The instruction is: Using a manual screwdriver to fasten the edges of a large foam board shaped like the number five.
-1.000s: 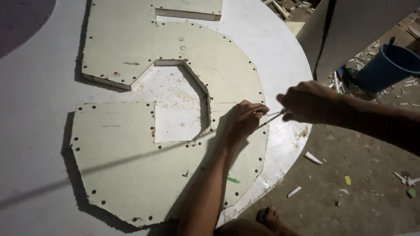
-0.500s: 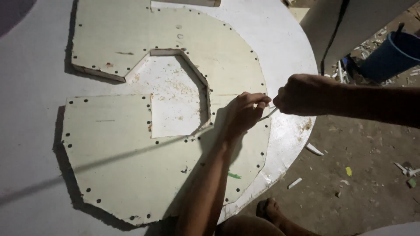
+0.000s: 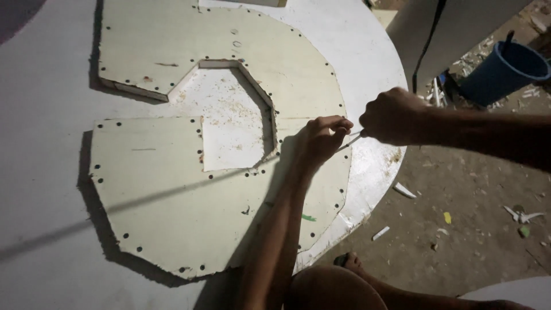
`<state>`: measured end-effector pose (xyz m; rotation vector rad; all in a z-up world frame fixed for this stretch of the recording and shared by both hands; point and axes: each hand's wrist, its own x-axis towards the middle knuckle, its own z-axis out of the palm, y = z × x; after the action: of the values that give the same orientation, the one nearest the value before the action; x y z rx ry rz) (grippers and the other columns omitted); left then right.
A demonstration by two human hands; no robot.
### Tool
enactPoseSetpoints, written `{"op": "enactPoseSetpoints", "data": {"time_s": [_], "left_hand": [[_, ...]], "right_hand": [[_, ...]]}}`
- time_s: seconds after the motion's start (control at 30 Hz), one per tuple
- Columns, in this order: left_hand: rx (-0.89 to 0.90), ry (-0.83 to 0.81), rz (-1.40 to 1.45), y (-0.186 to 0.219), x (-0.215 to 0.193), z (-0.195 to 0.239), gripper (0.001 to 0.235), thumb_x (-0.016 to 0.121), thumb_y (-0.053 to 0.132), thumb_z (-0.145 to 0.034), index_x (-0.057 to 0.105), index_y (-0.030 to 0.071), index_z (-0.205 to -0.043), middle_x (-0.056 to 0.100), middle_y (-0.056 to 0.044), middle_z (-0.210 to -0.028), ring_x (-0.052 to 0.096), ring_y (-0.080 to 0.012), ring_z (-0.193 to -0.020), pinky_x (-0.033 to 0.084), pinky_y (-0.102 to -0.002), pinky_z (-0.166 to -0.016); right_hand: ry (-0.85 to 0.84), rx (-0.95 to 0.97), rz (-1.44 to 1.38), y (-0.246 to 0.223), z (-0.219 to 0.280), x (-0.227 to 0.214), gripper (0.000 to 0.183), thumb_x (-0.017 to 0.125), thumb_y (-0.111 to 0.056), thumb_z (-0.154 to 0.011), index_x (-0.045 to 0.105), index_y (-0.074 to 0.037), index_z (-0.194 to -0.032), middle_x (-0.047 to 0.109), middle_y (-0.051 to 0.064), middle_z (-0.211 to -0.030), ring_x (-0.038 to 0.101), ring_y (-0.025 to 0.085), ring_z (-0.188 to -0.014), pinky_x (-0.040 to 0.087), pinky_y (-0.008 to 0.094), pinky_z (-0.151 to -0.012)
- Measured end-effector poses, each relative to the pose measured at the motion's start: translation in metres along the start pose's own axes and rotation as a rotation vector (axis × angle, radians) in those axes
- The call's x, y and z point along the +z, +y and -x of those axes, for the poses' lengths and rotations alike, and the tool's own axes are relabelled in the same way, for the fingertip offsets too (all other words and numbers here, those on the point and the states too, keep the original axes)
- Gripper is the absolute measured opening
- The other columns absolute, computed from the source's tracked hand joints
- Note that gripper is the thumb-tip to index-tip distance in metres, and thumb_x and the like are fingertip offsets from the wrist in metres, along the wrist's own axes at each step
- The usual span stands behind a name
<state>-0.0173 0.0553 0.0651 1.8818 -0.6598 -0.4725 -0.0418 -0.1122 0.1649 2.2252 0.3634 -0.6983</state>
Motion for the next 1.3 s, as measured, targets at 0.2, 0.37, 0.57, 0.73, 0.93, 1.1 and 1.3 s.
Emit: {"op": "enactPoseSetpoints", "data": {"time_s": [0.2, 0.37, 0.57, 0.73, 0.93, 1.1, 1.3], "left_hand": [[0.084, 0.050, 0.283, -0.029, 0.026, -0.022, 0.024, 0.059, 0.029, -0.084, 0.079, 0.027, -0.097, 0.080, -0.002, -0.096, 0.075, -0.0257, -0.097, 0.056, -0.041, -0.083], [0.157, 0.098, 0.423, -0.053, 0.044, -0.047, 0.028, 0.062, 0.027, -0.080, 0.081, 0.022, -0.100, 0.080, -0.006, -0.090, 0.076, -0.0276, -0.098, 0.056, -0.041, -0.086], [0.235, 0.046, 0.333, -0.080, 0.062, -0.068, 0.023, 0.069, 0.035, -0.086, 0.081, 0.026, -0.103, 0.080, -0.003, -0.091, 0.077, -0.0227, -0.098, 0.058, -0.037, -0.087], [0.153, 0.014, 0.271, -0.045, 0.040, -0.043, 0.023, 0.065, 0.027, -0.092, 0.078, 0.017, -0.107, 0.081, -0.009, -0.096, 0.076, -0.0272, -0.101, 0.058, -0.043, -0.088], [0.318, 0.057, 0.245, -0.053, 0.059, -0.055, 0.023, 0.071, 0.034, -0.093, 0.079, 0.023, -0.112, 0.080, -0.003, -0.100, 0.075, -0.0204, -0.098, 0.057, -0.035, -0.088], [0.543, 0.082, 0.332, 0.019, 0.071, -0.021, 0.042, 0.056, 0.036, -0.106, 0.063, 0.011, -0.139, 0.071, -0.015, -0.124, 0.068, -0.0315, -0.115, 0.054, -0.043, -0.100], [0.353, 0.199, 0.401, 0.048, 0.088, -0.043, 0.069, 0.032, 0.055, -0.109, 0.054, -0.001, -0.143, 0.056, -0.022, -0.134, 0.059, -0.0318, -0.119, 0.048, -0.046, -0.104]], "right_hand": [[-0.004, 0.033, -0.085, -0.001, -0.005, 0.009, 0.030, 0.058, -0.032, -0.101, 0.078, -0.012, -0.089, 0.076, 0.007, -0.070, 0.079, 0.020, -0.075, 0.068, 0.041, -0.076], [0.046, 0.139, -0.234, 0.001, -0.008, 0.017, 0.032, 0.061, -0.035, -0.097, 0.080, -0.013, -0.082, 0.076, 0.009, -0.070, 0.080, 0.025, -0.076, 0.067, 0.043, -0.073], [0.147, 0.215, -0.389, -0.011, 0.043, -0.013, 0.028, 0.066, -0.030, -0.101, 0.077, -0.004, -0.097, 0.079, 0.016, -0.080, 0.080, 0.026, -0.076, 0.066, 0.038, -0.074], [0.275, 0.217, -0.986, -0.007, 0.060, 0.032, 0.028, 0.062, -0.012, -0.088, 0.070, 0.003, -0.111, 0.075, 0.032, -0.098, 0.072, 0.052, -0.098, 0.056, 0.059, -0.088], [0.557, 0.361, -1.365, -0.013, 0.070, 0.061, 0.037, 0.064, -0.005, -0.087, 0.065, -0.005, -0.124, 0.076, 0.025, -0.101, 0.073, 0.047, -0.094, 0.054, 0.057, -0.084], [0.762, 0.354, -1.424, -0.027, 0.041, 0.091, 0.065, 0.059, 0.003, -0.088, 0.041, -0.012, -0.149, 0.069, 0.026, -0.119, 0.067, 0.052, -0.102, 0.051, 0.066, -0.086], [1.030, -0.153, -1.613, -0.037, 0.032, 0.086, 0.108, 0.046, 0.015, -0.081, -0.014, -0.012, -0.166, 0.024, 0.028, -0.156, 0.020, 0.045, -0.149, 0.010, 0.064, -0.122]]}}
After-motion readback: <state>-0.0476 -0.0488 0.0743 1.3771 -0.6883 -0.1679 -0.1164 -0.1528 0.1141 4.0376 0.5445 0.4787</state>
